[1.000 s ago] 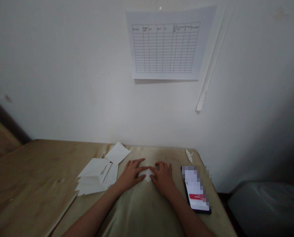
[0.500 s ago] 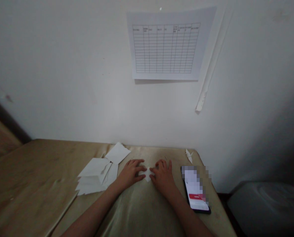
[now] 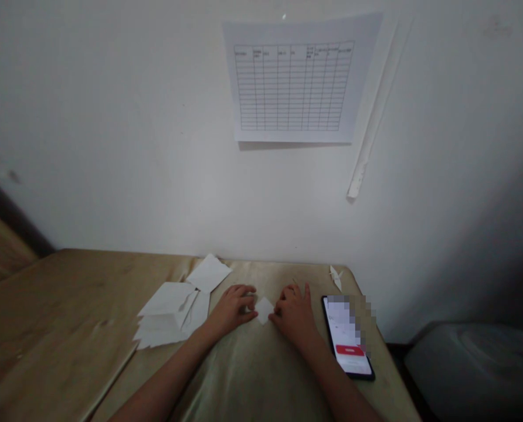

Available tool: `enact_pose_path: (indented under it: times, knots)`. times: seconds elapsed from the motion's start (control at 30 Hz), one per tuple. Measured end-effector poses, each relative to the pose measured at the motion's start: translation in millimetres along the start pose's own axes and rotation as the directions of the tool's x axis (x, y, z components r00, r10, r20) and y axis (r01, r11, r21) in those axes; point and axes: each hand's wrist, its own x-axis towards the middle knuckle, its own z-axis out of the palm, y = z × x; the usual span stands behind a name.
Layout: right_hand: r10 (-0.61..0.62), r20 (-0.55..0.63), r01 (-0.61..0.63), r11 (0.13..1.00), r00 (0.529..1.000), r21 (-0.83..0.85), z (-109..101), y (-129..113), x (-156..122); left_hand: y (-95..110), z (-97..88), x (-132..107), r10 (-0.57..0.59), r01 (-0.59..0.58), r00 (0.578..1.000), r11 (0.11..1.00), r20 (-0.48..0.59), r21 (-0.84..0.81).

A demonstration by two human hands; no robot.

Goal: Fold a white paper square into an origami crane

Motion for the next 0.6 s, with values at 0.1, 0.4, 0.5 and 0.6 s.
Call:
enact_pose_path:
  times: [0.1,0.4,0.5,0.6]
  knots:
    - [-0.003,0.006,0.003,1.0,1.0,0.007,-1.2,-0.9,-0.2,-0.4,0.8,0.3,0.004,-0.004,1.0,1.0,-0.013,-0.021]
    - [0.01,-0.022,-0.01,1.0,1.0,0.015,3.3,-2.8,-1.8,-3.8,5.9,1.4,-0.002,0.0,0.999,0.998,-0.036,-0.061]
    - [0.023,-0.03,-0.023,1.0,0.999,0.018,3.8,-2.8,-2.3,-4.6,6.2,1.2,0.016,-0.019,0.999,0.998,-0.046,-0.065]
    - [0.043,-0.037,-0.041,0.998,0.998,0.039,4.6,-2.3,-3.1,-3.8,5.7,0.8,0.022,-0.025,0.999,0.997,-0.045,-0.067]
